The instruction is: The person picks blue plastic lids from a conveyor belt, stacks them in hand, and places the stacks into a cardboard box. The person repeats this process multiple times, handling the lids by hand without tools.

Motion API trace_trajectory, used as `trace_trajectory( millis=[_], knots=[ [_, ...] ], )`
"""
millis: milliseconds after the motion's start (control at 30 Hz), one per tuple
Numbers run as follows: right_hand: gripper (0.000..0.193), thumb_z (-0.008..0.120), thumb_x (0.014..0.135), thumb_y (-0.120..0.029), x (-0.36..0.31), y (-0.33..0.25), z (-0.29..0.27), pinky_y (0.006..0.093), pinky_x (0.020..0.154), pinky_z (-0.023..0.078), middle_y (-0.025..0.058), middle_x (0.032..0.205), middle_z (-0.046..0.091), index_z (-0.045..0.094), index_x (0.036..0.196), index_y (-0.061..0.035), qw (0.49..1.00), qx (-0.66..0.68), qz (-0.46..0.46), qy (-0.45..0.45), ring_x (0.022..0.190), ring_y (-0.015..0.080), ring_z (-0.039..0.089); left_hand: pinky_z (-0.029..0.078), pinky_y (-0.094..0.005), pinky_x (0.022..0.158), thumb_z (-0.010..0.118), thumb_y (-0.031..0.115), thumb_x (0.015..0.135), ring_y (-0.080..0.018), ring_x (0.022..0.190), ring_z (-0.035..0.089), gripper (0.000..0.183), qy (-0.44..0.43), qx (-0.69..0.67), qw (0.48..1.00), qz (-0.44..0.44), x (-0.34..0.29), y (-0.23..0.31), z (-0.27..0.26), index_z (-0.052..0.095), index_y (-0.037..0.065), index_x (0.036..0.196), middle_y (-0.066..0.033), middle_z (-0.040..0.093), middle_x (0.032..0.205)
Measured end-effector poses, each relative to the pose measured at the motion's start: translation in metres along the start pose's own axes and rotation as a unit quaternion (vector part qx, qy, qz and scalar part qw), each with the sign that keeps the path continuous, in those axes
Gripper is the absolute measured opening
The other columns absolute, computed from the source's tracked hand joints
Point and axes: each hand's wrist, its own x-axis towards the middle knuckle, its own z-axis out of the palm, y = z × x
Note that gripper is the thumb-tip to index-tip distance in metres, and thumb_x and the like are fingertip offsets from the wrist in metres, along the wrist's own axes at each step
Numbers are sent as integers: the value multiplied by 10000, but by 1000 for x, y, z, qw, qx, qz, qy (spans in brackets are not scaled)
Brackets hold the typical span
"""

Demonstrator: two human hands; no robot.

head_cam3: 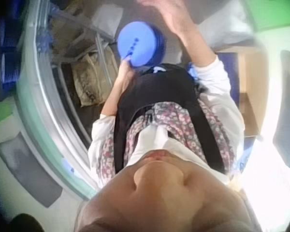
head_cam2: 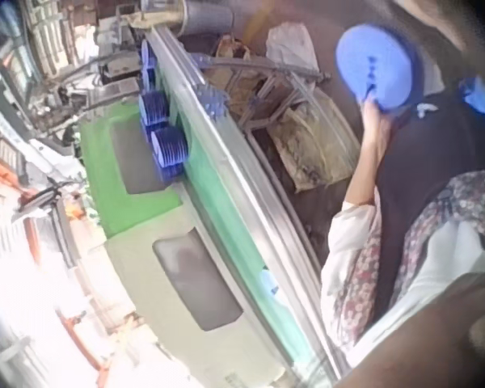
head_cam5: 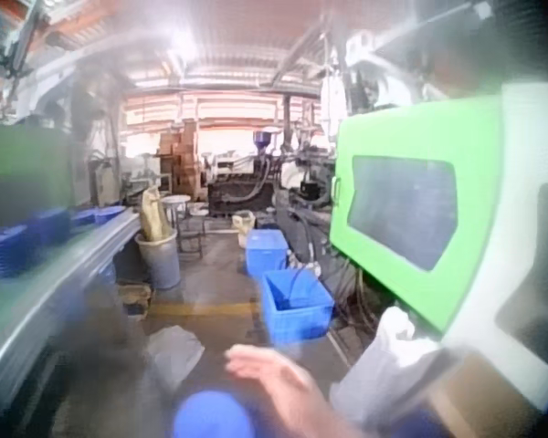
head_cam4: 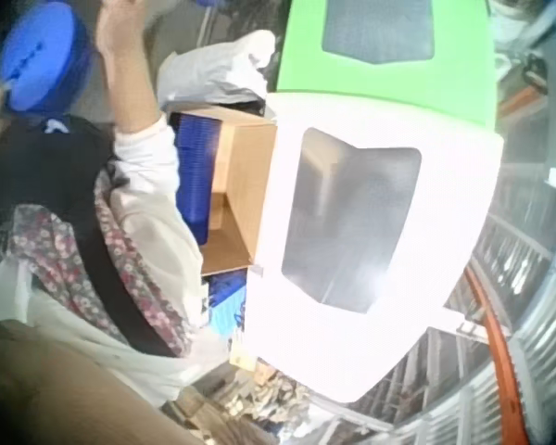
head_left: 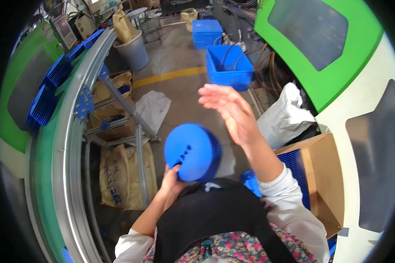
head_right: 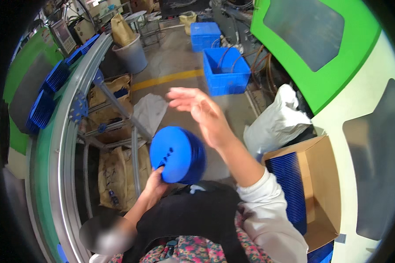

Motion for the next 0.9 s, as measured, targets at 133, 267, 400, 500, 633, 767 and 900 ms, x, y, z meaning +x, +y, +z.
trace_trajectory(
  millis=[133, 267, 400, 500, 633, 767, 900],
  knots=[
    [501, 507, 985, -385, 6, -84, 80, 408, 928, 441, 218, 1230, 598, 487, 1339, -32, 865, 261, -130, -408, 1033, 287, 614, 450, -484, 977, 613, 8, 834, -299, 1206, 506, 666, 103, 22, 976, 192, 29, 7, -33, 360, 176, 1426, -113, 490, 1351],
    [463, 493, 992, -380, -8, -88, 140, 406, 905, 449, 214, 1205, 609, 510, 1297, -30, 808, 296, -165, -482, 1009, 290, 620, 427, -462, 984, 579, -4, 839, -310, 1220, 480, 756, 265, -4, 935, 235, -14, 35, -10, 278, 223, 1494, -133, 452, 1387],
    [432, 479, 1000, -374, -10, -90, 152, 404, 881, 457, 210, 1180, 619, 532, 1254, -29, 796, 313, -178, -486, 986, 294, 627, 451, -536, 934, 564, 17, 819, -362, 1200, 477, 698, 257, 55, 926, 272, -34, 38, -9, 322, 122, 1465, -187, 417, 1401],
    [413, 468, 1005, -369, -13, -88, 154, 402, 863, 463, 207, 1161, 627, 549, 1222, -28, 800, 314, -176, -480, 968, 296, 631, 462, -467, 939, 567, 95, 861, -316, 1154, 514, 621, 245, 115, 920, 282, -37, 32, -18, 346, 13, 1436, -196, 458, 1351],
    [395, 454, 1012, -364, -18, -85, 167, 400, 840, 471, 203, 1136, 638, 572, 1179, -26, 792, 324, -167, -489, 944, 299, 638, 458, -488, 937, 538, 100, 844, -325, 1137, 523, 570, 233, 34, 936, 260, -20, 12, -59, 386, 40, 1391, -177, 485, 1309],
    [386, 439, 1020, -358, -17, -83, 174, 398, 816, 479, 200, 1111, 649, 594, 1137, -25, 785, 329, -168, -497, 921, 303, 644, 435, -470, 989, 574, 29, 830, -307, 1192, 501, 634, 210, -59, 944, 248, -12, 4, -73, 380, 157, 1420, -124, 488, 1329],
    [387, 425, 1027, -352, -20, -79, 185, 396, 792, 487, 196, 1087, 659, 617, 1094, -23, 779, 330, -168, -506, 897, 306, 650, 441, -467, 1007, 583, 17, 822, -290, 1181, 517, 583, 183, -76, 952, 232, -5, 6, -75, 437, 163, 1367, -100, 523, 1286]
  ],
)
